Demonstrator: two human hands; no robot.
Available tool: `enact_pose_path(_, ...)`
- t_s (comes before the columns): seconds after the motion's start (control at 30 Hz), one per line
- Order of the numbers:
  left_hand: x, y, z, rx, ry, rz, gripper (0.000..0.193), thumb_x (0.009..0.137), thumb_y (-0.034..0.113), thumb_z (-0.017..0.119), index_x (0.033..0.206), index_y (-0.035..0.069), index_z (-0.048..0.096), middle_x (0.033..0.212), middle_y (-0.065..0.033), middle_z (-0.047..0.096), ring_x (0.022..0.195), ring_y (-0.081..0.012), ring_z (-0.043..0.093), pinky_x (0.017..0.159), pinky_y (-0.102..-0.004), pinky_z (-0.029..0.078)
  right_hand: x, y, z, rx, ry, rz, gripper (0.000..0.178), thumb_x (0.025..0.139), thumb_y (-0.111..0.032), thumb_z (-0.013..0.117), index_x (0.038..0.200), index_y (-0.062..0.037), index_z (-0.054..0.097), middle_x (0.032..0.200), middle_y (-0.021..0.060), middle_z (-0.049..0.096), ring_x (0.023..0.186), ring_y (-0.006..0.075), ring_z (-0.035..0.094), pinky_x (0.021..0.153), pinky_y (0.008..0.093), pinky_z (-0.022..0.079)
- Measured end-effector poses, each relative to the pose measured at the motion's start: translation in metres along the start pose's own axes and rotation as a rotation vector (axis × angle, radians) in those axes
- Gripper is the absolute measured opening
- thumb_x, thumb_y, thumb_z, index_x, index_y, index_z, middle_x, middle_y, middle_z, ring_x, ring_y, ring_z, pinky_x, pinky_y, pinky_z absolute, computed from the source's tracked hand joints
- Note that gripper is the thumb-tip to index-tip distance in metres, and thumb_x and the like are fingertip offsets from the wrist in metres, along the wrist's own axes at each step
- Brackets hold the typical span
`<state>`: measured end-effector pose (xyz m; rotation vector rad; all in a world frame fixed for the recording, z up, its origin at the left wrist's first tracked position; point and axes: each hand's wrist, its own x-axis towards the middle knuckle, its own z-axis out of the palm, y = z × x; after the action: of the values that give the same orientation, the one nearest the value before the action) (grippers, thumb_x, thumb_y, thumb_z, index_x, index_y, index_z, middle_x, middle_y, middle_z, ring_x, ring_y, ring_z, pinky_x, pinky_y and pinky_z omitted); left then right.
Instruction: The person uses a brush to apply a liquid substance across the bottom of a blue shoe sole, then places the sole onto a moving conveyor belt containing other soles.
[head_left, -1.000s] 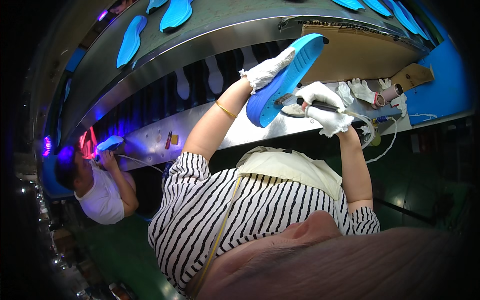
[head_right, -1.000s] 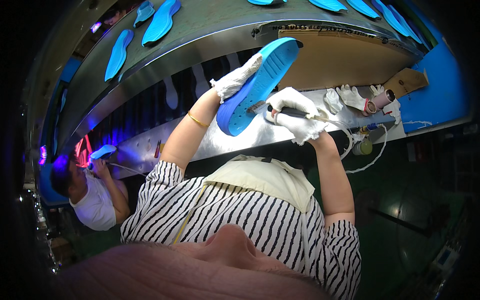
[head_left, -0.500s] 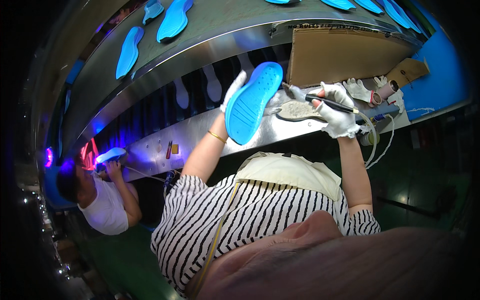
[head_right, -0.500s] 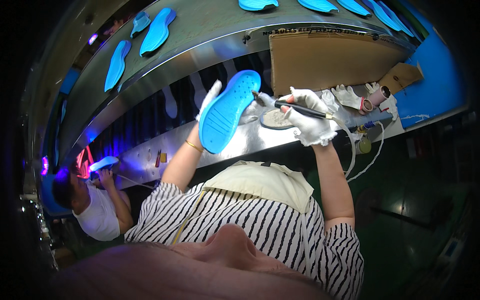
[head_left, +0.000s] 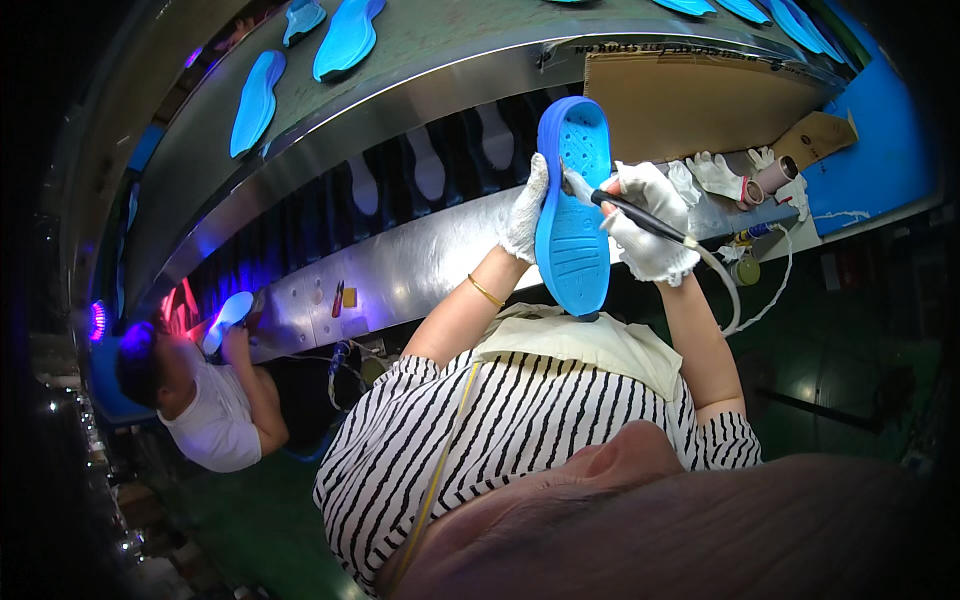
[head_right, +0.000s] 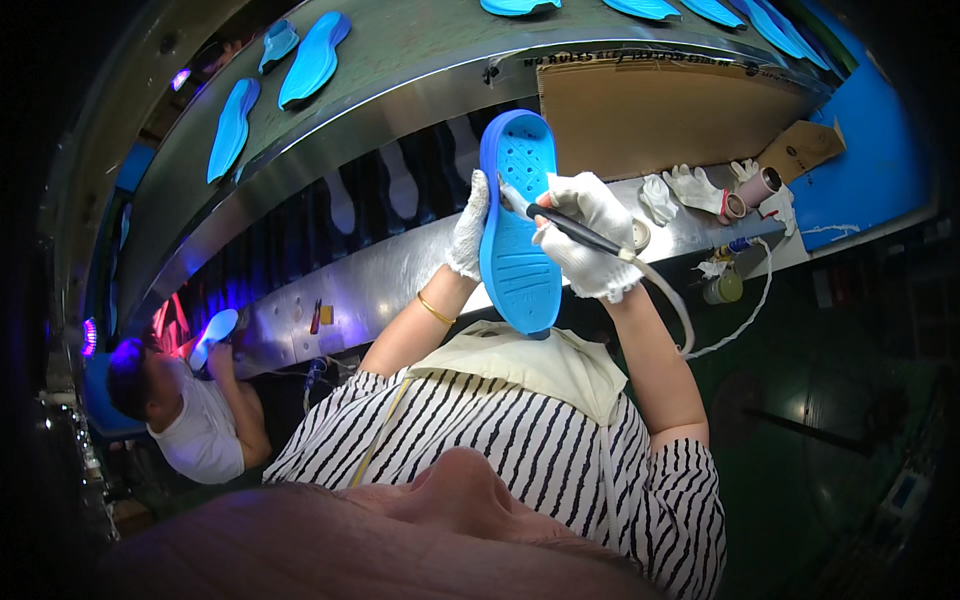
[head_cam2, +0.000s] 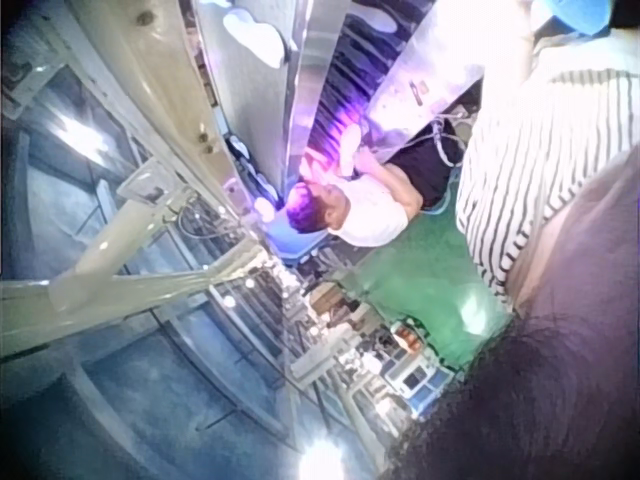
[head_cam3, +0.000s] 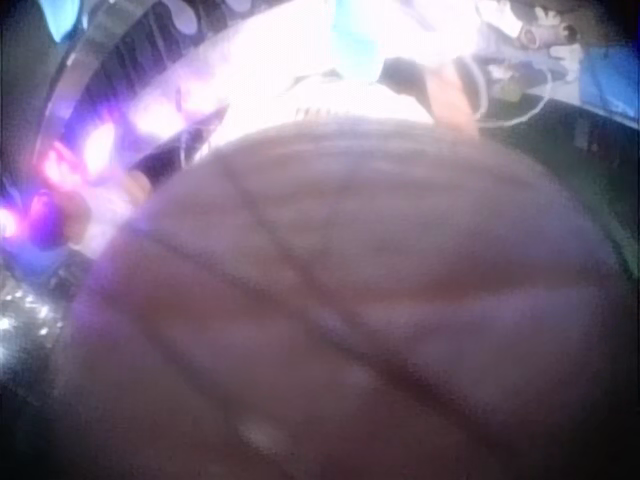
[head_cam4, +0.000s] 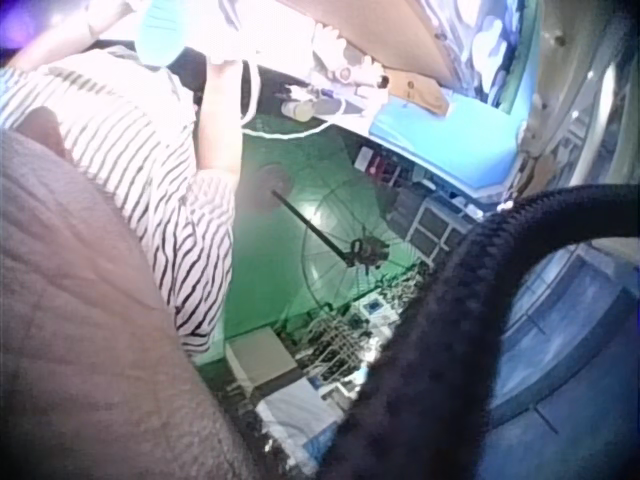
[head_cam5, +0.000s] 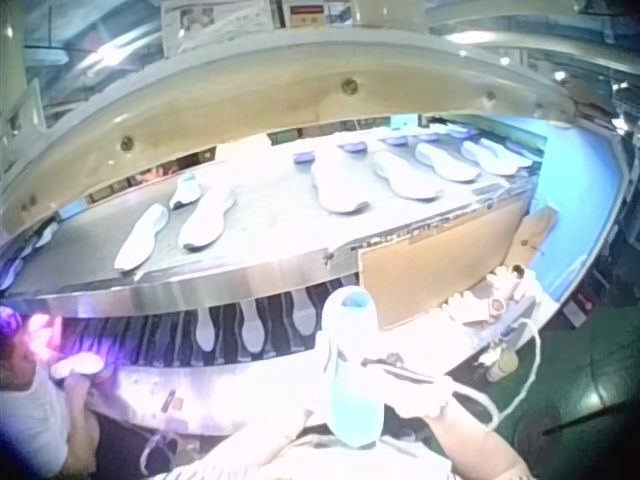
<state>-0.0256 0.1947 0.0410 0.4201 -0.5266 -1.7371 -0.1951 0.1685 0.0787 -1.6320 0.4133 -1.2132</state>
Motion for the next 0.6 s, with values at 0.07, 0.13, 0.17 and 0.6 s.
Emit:
enact_pose_path(0.07, 0.004, 0.001, -0.004, 0.045, -0.019, 0.046, 0.079, 0.085, 0.064, 0.046, 0.137, 0.005, 0.035, 0.123, -0.0137, 0.052, 0.108, -0.0247, 0.056, 0.091, -0.0386, 0.05, 0.002, 0.007, -0.008, -0.025, 0.039, -0.031, 0.023, 0.076, 0.008, 0.06, 0.095, -0.0003, 0.053, 0.081, 0.0072, 0.061, 0.07, 0.0105, 0.062, 0.068, 0.0253, 0.052)
enact_pose_path(0.13, 0.003, 0.0, 0.004, 0.096, 0.048, 0.049, 0.084, 0.081, 0.07, 0.045, 0.135, 0.005, 0.036, 0.121, -0.0137, 0.053, 0.105, -0.0231, 0.057, 0.09, -0.0375, 0.051, 0.005, 0.012, -0.008, -0.042, 0.118, -0.01, 0.025, 0.075, 0.009, 0.06, 0.097, -0.0001, 0.053, 0.081, 0.0065, 0.06, 0.071, 0.0105, 0.061, 0.068, 0.0251, 0.052)
enact_pose_path(0.17, 0.004, 0.001, 0.008, 0.066, 0.032, 0.042, 0.085, 0.081, 0.07, 0.044, 0.135, 0.005, 0.036, 0.121, -0.0137, 0.053, 0.104, -0.0232, 0.057, 0.09, -0.0378, 0.051, 0.005, 0.014, -0.003, -0.101, 0.12, -0.039, 0.021, 0.078, 0.012, 0.056, 0.094, -0.0018, 0.055, 0.085, 0.007, 0.06, 0.073, 0.011, 0.06, 0.062, 0.0229, 0.051)
enact_pose_path(0.6, 0.02, 0.017, -0.014, -0.05, -0.02, 0.068, 0.086, 0.082, 0.073, 0.04, 0.137, 0.007, 0.037, 0.124, -0.0202, 0.053, 0.104, -0.0365, 0.058, 0.089, -0.0502, 0.05, -0.02, -0.008, 0.013, -0.232, -0.111, -0.044, 0.022, 0.067, 0.001, 0.068, 0.088, -0.0029, 0.063, 0.081, 0.0101, 0.061, 0.077, 0.0173, 0.062, 0.071, 0.0288, 0.05)
